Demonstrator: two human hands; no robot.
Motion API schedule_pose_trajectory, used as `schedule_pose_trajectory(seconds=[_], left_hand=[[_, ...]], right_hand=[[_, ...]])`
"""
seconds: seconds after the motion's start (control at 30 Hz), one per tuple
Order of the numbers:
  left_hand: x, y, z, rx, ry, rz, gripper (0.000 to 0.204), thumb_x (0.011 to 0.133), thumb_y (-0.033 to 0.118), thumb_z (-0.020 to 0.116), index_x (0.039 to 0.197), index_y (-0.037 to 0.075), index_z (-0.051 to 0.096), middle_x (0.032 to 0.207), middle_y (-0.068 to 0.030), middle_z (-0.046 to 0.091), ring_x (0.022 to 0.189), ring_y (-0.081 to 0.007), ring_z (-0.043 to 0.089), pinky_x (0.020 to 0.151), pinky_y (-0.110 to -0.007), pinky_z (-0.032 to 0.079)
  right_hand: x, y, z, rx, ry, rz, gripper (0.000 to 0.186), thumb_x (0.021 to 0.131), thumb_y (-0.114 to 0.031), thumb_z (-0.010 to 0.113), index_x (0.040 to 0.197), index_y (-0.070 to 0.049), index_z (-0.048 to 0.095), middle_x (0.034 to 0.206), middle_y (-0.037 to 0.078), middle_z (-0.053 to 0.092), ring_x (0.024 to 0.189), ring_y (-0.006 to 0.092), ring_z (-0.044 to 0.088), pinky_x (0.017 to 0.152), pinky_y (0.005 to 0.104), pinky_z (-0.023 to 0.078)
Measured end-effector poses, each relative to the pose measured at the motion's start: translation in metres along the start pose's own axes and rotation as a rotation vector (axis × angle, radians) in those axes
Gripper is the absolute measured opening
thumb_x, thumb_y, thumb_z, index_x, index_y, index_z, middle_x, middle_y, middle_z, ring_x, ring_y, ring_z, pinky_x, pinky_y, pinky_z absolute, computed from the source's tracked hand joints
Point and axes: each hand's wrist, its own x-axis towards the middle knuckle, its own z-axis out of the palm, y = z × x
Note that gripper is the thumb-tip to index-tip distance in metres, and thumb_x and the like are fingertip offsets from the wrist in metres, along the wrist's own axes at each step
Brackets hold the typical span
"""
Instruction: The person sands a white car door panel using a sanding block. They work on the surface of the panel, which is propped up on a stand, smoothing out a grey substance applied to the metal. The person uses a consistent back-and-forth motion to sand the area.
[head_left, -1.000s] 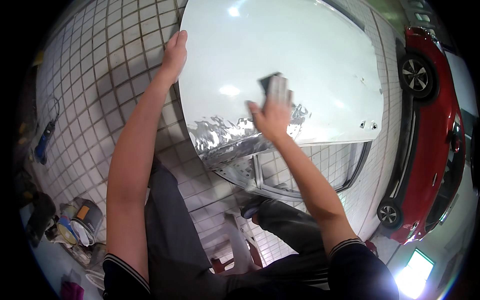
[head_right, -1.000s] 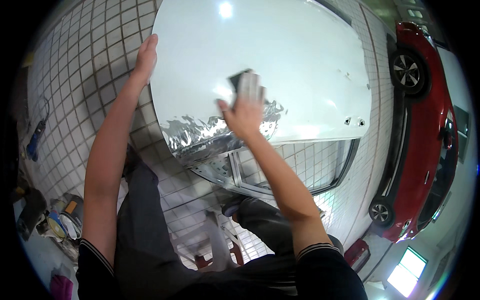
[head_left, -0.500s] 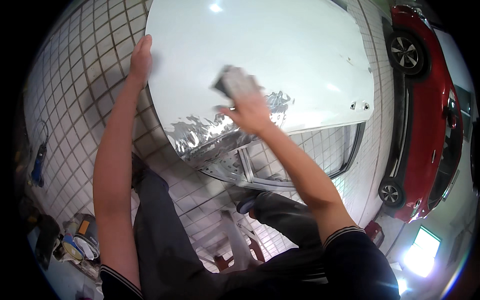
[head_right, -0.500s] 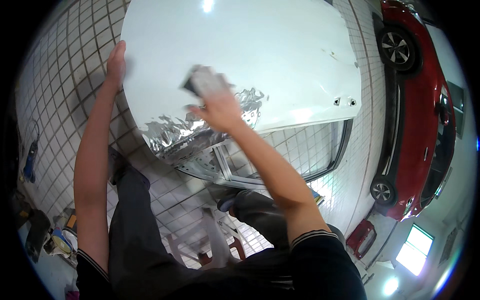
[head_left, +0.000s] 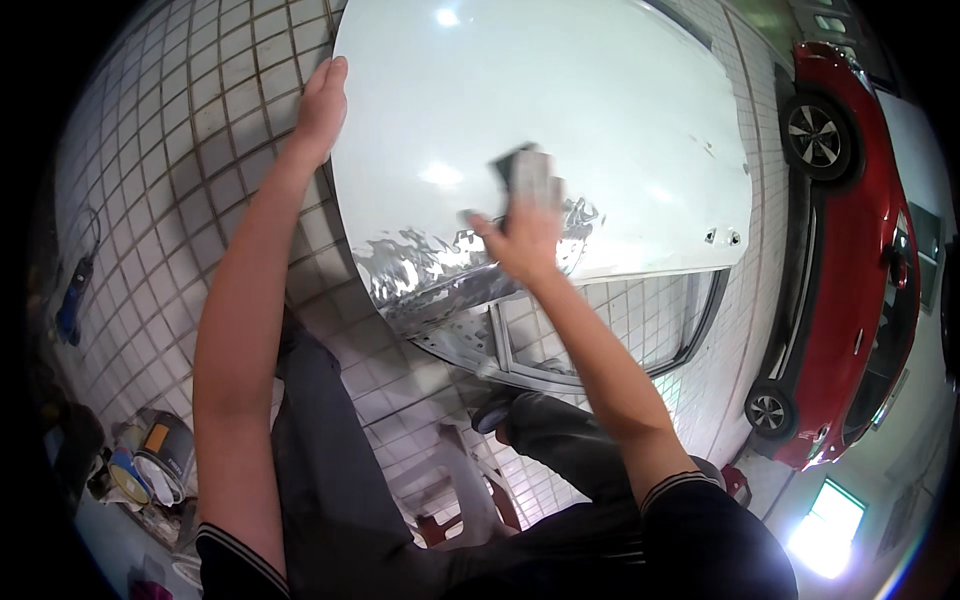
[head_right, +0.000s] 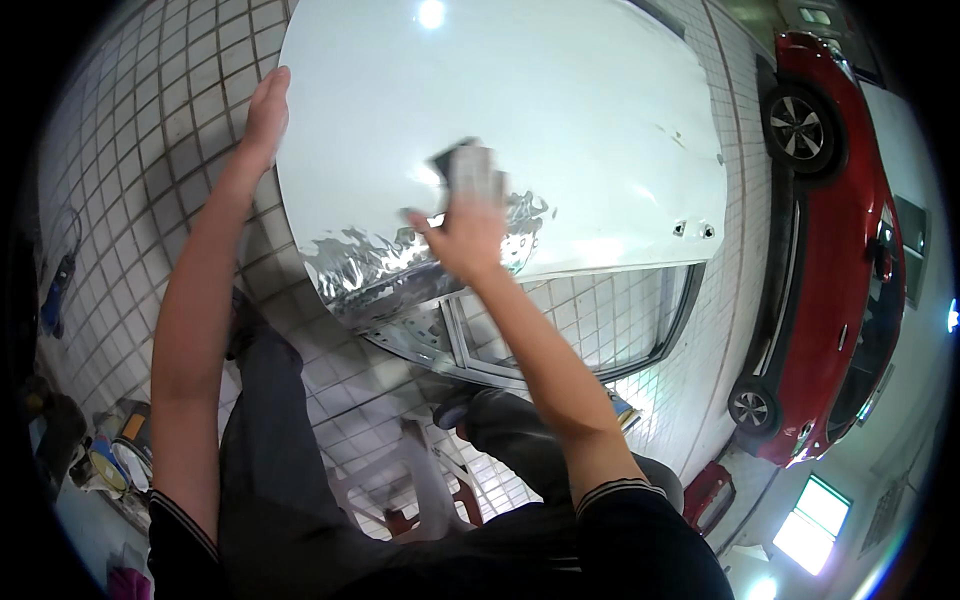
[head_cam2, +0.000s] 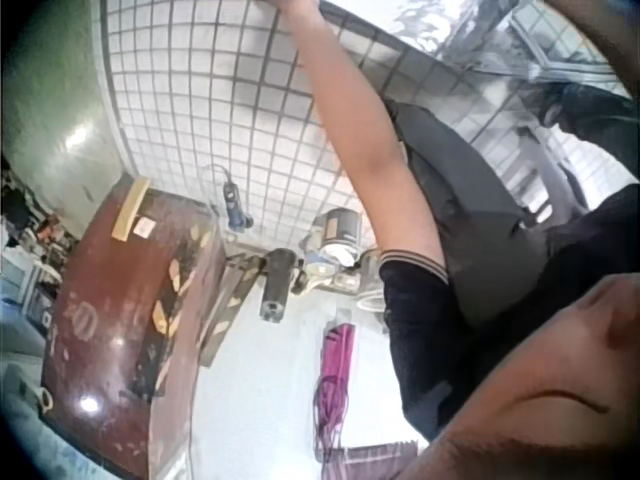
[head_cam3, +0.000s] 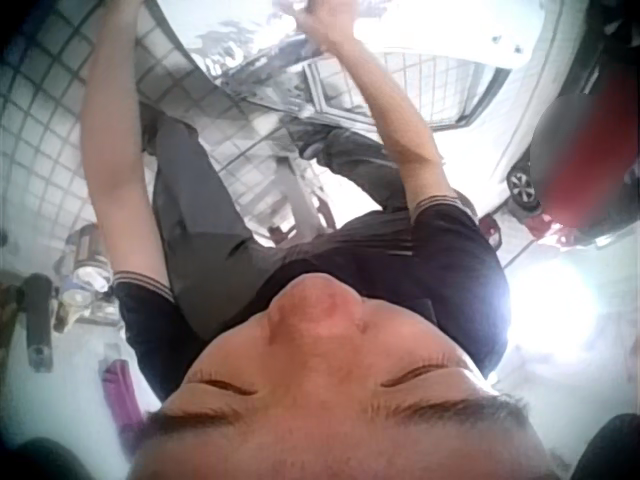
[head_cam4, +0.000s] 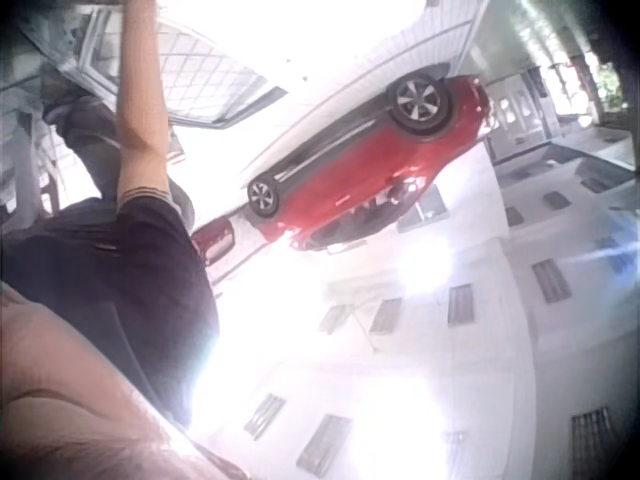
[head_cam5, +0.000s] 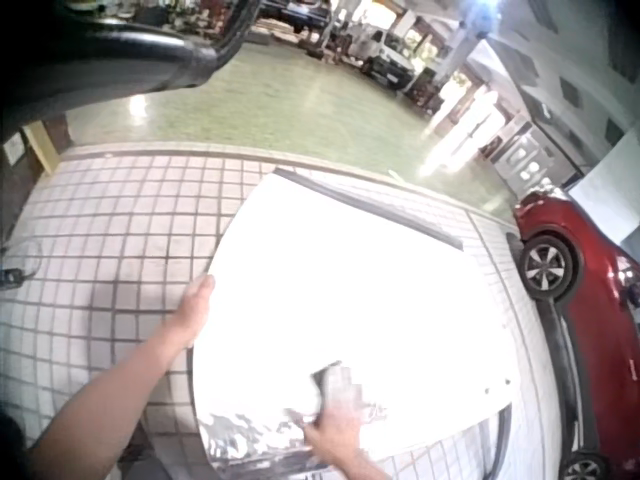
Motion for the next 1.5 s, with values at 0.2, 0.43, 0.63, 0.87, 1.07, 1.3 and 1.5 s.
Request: schedule_pose_trajectory(seconds=[0.2, 0.43, 0.63, 0.87, 1.07, 1.3, 1.5], left_hand=[[0.007, -0.001, -0.013, 0.203, 0.023, 0.078, 0.064, 0.110, 0.045, 0.045, 0.148, -0.006, 0.049, 0.151, -0.0230, 0.054, 0.142, -0.0315, 0.048, 0.117, -0.039, 0.036], [-0.075, 0.061, 0.034, 0.833, 0.132, 0.755, 0.024, 0.101, 0.018, 0.059, 0.122, 0.006, 0.065, 0.122, -0.0168, 0.069, 0.121, -0.0318, 0.063, 0.104, -0.041, 0.046], [-0.153, 0.051, 0.057, 0.845, -0.743, 0.891, 0.037, 0.093, 0.010, 0.068, 0.129, 0.007, 0.066, 0.138, -0.0096, 0.065, 0.133, -0.0325, 0.058, 0.112, -0.043, 0.046], [-0.166, 0.059, 0.072, 1.282, -0.945, 1.142, 0.053, 0.096, 0.013, 0.056, 0.149, 0.025, 0.058, 0.159, -0.0007, 0.051, 0.147, -0.0270, 0.047, 0.121, -0.045, 0.040], [-0.172, 0.059, 0.069, 1.340, -1.071, 0.954, 0.058, 0.087, 0.002, 0.057, 0.143, 0.012, 0.061, 0.156, -0.0043, 0.054, 0.145, -0.0304, 0.048, 0.118, -0.046, 0.042], [-0.208, 0.049, 0.024, 1.428, -0.857, 0.636, 0.064, 0.085, 0.016, 0.070, 0.142, -0.004, 0.049, 0.156, -0.0289, 0.038, 0.145, -0.0510, 0.033, 0.118, -0.060, 0.031], [-0.202, 0.019, 0.055, 1.520, -0.879, 0.858, 0.086, 0.097, 0.042, 0.061, 0.154, -0.012, 0.027, 0.163, -0.0377, 0.021, 0.151, -0.0562, 0.020, 0.123, -0.062, 0.018]], right_hand=[[0.021, -0.142, 0.003, 0.310, -0.123, -0.479, 0.106, 0.086, -0.065, 0.068, 0.157, 0.005, 0.033, 0.167, 0.023, 0.031, 0.156, 0.0389, 0.027, 0.125, 0.0554, 0.023], [0.031, -0.078, -0.011, 0.274, -0.208, -0.710, 0.082, 0.091, -0.046, 0.070, 0.157, -0.006, 0.041, 0.164, 0.014, 0.040, 0.152, 0.0302, 0.037, 0.126, 0.0490, 0.027], [0.030, 0.006, -0.005, 0.282, -0.171, -0.859, 0.045, 0.095, -0.031, 0.070, 0.132, -0.007, 0.063, 0.139, 0.012, 0.063, 0.136, 0.0317, 0.057, 0.117, 0.0451, 0.044], [0.011, 0.208, -0.064, -0.007, 0.021, -0.345, 0.071, 0.098, -0.046, 0.065, 0.160, -0.019, 0.041, 0.166, 0.012, 0.040, 0.152, 0.0321, 0.040, 0.128, 0.0476, 0.029], [-0.007, 0.256, -0.032, -0.028, 0.170, -0.128, 0.073, 0.098, -0.050, 0.061, 0.160, -0.015, 0.042, 0.164, 0.016, 0.042, 0.153, 0.0376, 0.036, 0.127, 0.0498, 0.026], [-0.037, 0.262, -0.052, 0.168, 0.155, -0.024, 0.064, 0.098, -0.040, 0.058, 0.150, -0.003, 0.052, 0.159, 0.020, 0.047, 0.149, 0.0377, 0.041, 0.126, 0.0489, 0.029], [-0.043, 0.279, -0.026, 0.244, 0.272, -0.023, 0.054, 0.100, -0.040, 0.056, 0.141, -0.004, 0.060, 0.150, 0.019, 0.056, 0.142, 0.0343, 0.050, 0.125, 0.0455, 0.032]])
